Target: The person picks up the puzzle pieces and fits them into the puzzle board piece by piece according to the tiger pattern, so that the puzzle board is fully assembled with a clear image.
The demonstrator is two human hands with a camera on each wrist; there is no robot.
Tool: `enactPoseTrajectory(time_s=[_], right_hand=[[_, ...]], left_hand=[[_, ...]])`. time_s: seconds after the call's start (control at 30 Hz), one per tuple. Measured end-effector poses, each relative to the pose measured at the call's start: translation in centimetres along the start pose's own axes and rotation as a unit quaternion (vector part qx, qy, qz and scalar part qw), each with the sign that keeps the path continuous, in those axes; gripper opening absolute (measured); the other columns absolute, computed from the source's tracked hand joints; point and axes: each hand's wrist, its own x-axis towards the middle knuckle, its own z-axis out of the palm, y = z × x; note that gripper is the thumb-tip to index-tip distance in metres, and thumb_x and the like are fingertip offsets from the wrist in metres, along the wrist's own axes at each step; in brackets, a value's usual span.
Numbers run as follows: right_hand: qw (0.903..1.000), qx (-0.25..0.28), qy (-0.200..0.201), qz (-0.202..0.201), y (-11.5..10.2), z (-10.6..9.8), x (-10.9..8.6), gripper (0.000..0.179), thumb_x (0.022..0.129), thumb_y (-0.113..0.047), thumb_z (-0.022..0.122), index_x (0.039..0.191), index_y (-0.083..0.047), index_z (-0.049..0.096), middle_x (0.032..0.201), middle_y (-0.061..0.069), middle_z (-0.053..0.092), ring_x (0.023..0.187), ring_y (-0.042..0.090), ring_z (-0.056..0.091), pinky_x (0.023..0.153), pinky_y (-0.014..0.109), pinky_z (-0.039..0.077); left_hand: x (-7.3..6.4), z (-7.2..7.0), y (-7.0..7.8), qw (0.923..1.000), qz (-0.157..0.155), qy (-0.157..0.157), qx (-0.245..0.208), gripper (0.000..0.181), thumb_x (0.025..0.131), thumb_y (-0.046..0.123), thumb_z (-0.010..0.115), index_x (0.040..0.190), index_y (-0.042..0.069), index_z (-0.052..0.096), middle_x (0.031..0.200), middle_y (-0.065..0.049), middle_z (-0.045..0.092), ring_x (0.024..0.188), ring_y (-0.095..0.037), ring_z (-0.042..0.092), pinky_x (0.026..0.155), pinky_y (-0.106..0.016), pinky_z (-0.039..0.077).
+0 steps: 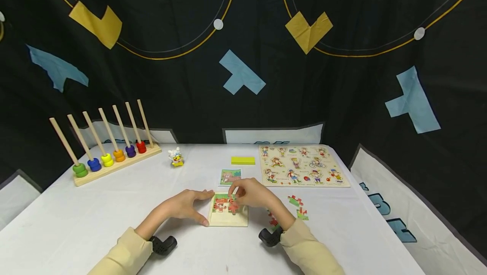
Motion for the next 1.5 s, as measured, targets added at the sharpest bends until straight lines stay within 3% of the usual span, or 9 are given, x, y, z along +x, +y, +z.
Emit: enactPoseTrajectory(time_s=[0.37, 0.77, 1.23, 1.5], right_hand=[[0.9995, 0.01, 0.015, 0.025, 0.2, 1.4, 0.8, 0.022, 0.083, -0.004, 0.074, 0.102, -0.009, 0.065, 0.076, -0.002, 0.062, 0.065, 0.006, 0.057, 0.061, 0.022, 0.049], [0.9969, 0.042, 0.004, 0.066, 0.2, 2.0, 0.9, 0.018, 0.085, -0.002, 0.072, 0.102, -0.006, 0.068, 0.079, 0.001, 0.061, 0.061, 0.01, 0.059, 0.053, 0.021, 0.048], [0.999, 0.012, -0.009, 0.043, 0.2, 2.0, 0.9, 0.014, 0.084, -0.004, 0.073, 0.097, -0.008, 0.071, 0.083, -0.002, 0.064, 0.069, 0.012, 0.057, 0.058, 0.022, 0.047], [0.9997, -0.006, -0.014, 0.019, -0.2, 2.0, 0.8, 0.022, 0.076, -0.006, 0.081, 0.096, -0.007, 0.071, 0.078, 0.0, 0.065, 0.065, 0.009, 0.057, 0.06, 0.02, 0.048]], left_hand=[[0.0, 0.0, -0.2, 0.9999, -0.004, 0.001, 0.009, 0.092, 0.063, 0.037, 0.089, 0.138, 0.0, 0.051, 0.145, -0.018, 0.044, 0.135, -0.038, 0.038, 0.11, -0.053, 0.03], [-0.1, 0.0, -0.2, 0.9999, -0.001, 0.002, 0.01, 0.091, 0.064, 0.035, 0.089, 0.138, -0.001, 0.05, 0.145, -0.017, 0.044, 0.135, -0.038, 0.037, 0.111, -0.053, 0.029], [0.1, 0.0, -0.2, 0.9999, 0.004, 0.0, 0.014, 0.091, 0.064, 0.036, 0.088, 0.138, -0.001, 0.05, 0.145, -0.018, 0.044, 0.135, -0.037, 0.038, 0.111, -0.052, 0.029], [0.2, 0.0, -0.2, 0.9999, 0.002, -0.002, 0.015, 0.091, 0.065, 0.036, 0.088, 0.138, -0.001, 0.05, 0.145, -0.018, 0.044, 0.135, -0.037, 0.038, 0.111, -0.053, 0.029]])
